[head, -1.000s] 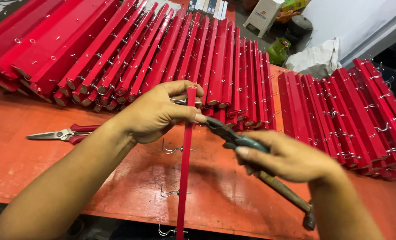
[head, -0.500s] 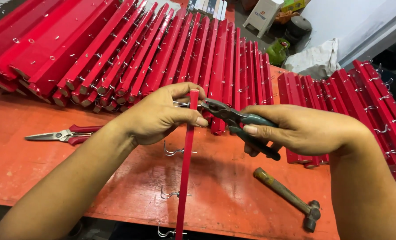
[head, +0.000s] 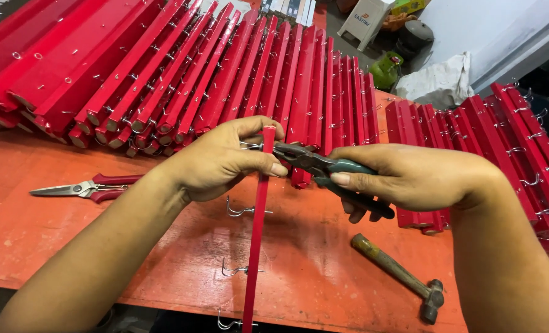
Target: Assembling red coat racks by securing metal hooks into pre-drilled holes using pliers.
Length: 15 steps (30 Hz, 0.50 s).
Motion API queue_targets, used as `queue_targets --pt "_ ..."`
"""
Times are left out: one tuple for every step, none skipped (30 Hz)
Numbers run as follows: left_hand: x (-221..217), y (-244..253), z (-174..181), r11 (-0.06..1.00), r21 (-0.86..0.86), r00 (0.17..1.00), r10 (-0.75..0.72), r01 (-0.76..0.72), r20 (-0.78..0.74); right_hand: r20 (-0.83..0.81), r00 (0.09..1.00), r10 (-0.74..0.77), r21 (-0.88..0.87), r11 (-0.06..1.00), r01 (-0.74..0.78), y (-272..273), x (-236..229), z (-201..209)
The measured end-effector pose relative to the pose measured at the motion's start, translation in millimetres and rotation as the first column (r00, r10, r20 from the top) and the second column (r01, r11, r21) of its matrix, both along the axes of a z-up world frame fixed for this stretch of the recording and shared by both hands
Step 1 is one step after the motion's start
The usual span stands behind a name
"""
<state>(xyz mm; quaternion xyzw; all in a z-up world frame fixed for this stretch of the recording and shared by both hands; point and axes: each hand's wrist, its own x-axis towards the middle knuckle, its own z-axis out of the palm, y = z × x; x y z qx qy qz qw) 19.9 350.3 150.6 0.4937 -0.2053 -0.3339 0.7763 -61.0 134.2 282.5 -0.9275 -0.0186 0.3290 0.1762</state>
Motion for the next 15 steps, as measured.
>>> queue_targets --pt "1.6 -0.5 -3.1 1.000 0.001 1.000 -0.001 0.001 -0.001 -0.001 1.000 -0.001 0.001 1.000 0.001 1.2 0.3 -3.0" --pt "3.2 -0.9 -6.1 1.000 -0.016 1.000 0.011 -0.011 -0.006 -0.006 1.000 -0.016 0.026 1.000 0.016 2.5 0.5 -6.1" --pt "4.7 -1.3 -9.1 0.999 -0.034 1.000 0.023 -0.023 -0.011 -0.011 0.999 -0.031 0.050 0.998 0.031 3.8 0.6 -9.0" --pt "5.4 -0.2 -13.5 0.999 -0.033 1.000 0.022 -0.022 -0.011 -0.011 0.999 -0.032 0.051 0.998 0.032 7.3 -2.5 -14.3" --pt "7.2 0.5 -17.4 0.999 -0.018 1.000 0.028 -0.028 0.011 -0.041 0.991 -0.128 0.128 0.983 0.133 10.7 -4.8 -18.8" --pt "9.1 1.4 -21.3 0.999 -0.003 0.999 0.034 -0.034 0.032 -0.079 0.972 -0.221 0.200 0.952 0.232 14.3 -7.1 -23.4" --pt "8.7 1.1 -23.9 0.999 -0.002 0.999 0.039 -0.039 0.033 -0.078 0.973 -0.216 0.200 0.953 0.228 10.0 -7.5 -37.8" --pt "8.3 1.0 -26.7 0.997 -0.034 0.997 0.075 -0.074 0.026 -0.039 0.974 -0.223 0.313 0.923 0.224 5.8 -7.9 -52.4" --pt "6.8 0.6 -30.5 0.992 -0.063 0.994 0.108 -0.107 0.014 -0.008 0.971 -0.237 0.422 0.880 0.218 1.5 -9.6 -68.1" --pt "6.0 2.5 -30.3 0.992 -0.061 0.994 0.109 -0.108 0.010 -0.012 0.972 -0.236 0.423 0.880 0.218 4.4 -12.4 -81.3" --pt "5.8 4.0 -29.5 0.992 -0.052 0.993 0.117 -0.117 0.003 -0.002 0.959 -0.283 0.501 0.830 0.246 7.0 -15.1 -94.1" --pt "5.6 5.2 -28.6 0.991 -0.043 0.992 0.125 -0.125 -0.003 0.003 0.944 -0.330 0.575 0.773 0.268 9.4 -17.8 -106.8" --pt "6.2 5.2 -29.2 0.992 -0.041 0.992 0.122 -0.123 -0.004 0.002 0.943 -0.332 0.577 0.771 0.270 13.8 -21.1 -119.6" --pt "6.7 5.2 -29.7 0.991 -0.039 0.992 0.127 -0.126 0.002 -0.013 0.929 -0.369 0.673 0.685 0.281 18.2 -24.6 -132.3" --pt "7.1 4.5 -30.3 0.991 -0.039 0.991 0.131 -0.130 0.008 -0.031 0.915 -0.403 0.757 0.588 0.285 22.1 -28.1 -144.8"
